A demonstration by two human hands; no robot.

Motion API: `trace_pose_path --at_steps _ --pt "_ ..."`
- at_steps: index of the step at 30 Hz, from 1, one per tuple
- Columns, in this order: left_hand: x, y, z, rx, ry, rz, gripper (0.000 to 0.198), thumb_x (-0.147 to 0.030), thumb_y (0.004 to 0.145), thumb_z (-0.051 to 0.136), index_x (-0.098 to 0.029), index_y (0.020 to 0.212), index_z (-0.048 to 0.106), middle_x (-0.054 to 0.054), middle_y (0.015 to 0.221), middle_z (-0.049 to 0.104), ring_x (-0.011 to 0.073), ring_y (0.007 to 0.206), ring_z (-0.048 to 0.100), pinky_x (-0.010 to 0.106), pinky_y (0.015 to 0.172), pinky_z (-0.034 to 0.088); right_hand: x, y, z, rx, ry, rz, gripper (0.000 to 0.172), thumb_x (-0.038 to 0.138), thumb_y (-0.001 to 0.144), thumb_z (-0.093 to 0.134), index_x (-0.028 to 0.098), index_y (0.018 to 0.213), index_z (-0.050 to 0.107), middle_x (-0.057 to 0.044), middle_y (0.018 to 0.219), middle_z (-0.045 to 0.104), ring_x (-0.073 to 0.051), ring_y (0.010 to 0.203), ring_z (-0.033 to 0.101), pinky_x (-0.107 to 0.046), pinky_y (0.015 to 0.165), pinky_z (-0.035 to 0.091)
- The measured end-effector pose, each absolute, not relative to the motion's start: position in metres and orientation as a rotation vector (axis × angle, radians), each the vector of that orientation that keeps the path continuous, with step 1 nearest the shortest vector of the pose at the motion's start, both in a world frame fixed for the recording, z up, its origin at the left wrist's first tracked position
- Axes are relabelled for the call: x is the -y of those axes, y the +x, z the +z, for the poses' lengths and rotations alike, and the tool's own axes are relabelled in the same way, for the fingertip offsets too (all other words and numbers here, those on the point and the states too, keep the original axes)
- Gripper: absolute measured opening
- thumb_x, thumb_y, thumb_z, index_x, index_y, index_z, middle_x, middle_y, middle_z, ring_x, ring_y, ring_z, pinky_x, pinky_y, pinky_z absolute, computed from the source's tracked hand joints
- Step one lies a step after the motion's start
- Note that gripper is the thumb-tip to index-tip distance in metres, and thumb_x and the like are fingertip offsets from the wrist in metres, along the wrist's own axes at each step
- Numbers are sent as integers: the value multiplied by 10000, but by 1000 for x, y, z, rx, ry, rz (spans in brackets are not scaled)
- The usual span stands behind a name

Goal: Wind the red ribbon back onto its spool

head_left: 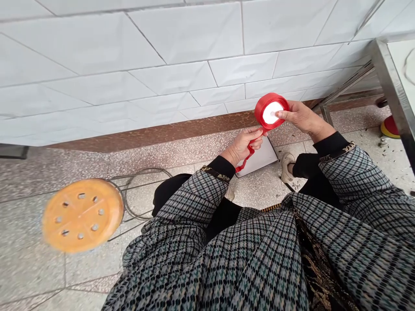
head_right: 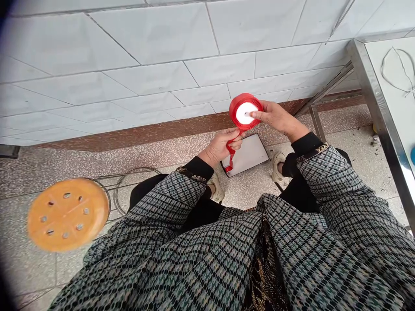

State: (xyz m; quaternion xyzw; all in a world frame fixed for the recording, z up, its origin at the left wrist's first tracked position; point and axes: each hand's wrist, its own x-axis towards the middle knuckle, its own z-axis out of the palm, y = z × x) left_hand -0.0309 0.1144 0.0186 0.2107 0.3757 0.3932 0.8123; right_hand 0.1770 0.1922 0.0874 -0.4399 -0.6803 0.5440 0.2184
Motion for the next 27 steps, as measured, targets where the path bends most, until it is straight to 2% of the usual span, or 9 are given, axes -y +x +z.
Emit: trace_pose_path --at_steps 3,7,9,11,13,16,20,23,27 --pt "-116 -31 13 -837 548 861 188 -220 884 813 -122 754 718 -18 650 599 43 533 413 213 578 352 -195 183 92 1946 -1251 1471 551 638 852 802 187 1168 770 -114 1067 795 -341 1121 695 -547 994 579" --pt "-120 -30 5 -900 580 905 128 -195 802 859 -124 761 762 46 784 738 86 687 581 245 730 453 -200 188 89 2078 -1328 1419 457 546 869 818 192 1155 780 -108 1065 804 -338 1080 696 -568 995 577" --pt "-121 -31 3 -901 568 918 134 -213 778 879 -129 788 775 36 784 736 90 683 585 262 758 473 -202 191 88 2122 -1386 1371 436 513 865 827 186 1148 780 -104 1050 803 -332 1060 698 -563 989 575" --pt "-122 -33 1 -892 556 919 157 -230 779 882 -130 780 761 5 711 681 77 607 528 265 718 473 -204 193 88 2145 -1434 1329 416 484 866 826 179 1144 775 -101 1035 799 -326 1042 699 -547 975 573" --pt "-121 -35 2 -881 538 902 183 -235 797 870 -127 757 728 -38 609 569 57 519 422 242 611 415 -204 195 90 2172 -1461 1309 382 459 872 819 186 1134 769 -93 1022 794 -319 1026 696 -520 960 566" --pt "-120 -35 6 -896 502 867 236 -207 809 858 -128 708 660 -74 551 437 34 463 308 210 497 259 -203 196 91 2264 -1484 1271 317 429 884 810 213 1109 759 -66 983 779 -298 1009 679 -462 935 546" --pt "-118 -32 13 -980 462 858 277 -154 785 865 -136 685 607 -69 568 448 21 449 315 195 472 232 -204 195 87 2507 -1517 1085 245 359 904 763 199 1088 745 -75 995 760 -281 983 665 -412 886 494" --pt "-118 -31 15 -1045 440 814 340 -146 773 868 -148 646 553 -89 530 377 11 433 259 188 455 178 -205 193 84 2704 -1495 931 228 362 942 715 183 1082 735 -107 1038 754 -283 979 658 -403 868 458" --pt "-119 -31 12 -1078 437 757 451 -307 850 859 -175 643 480 -88 529 331 15 439 214 200 454 97 -203 186 81 2949 -1452 711 229 344 985 670 170 1121 732 -144 1089 754 -312 1037 652 -430 905 420"
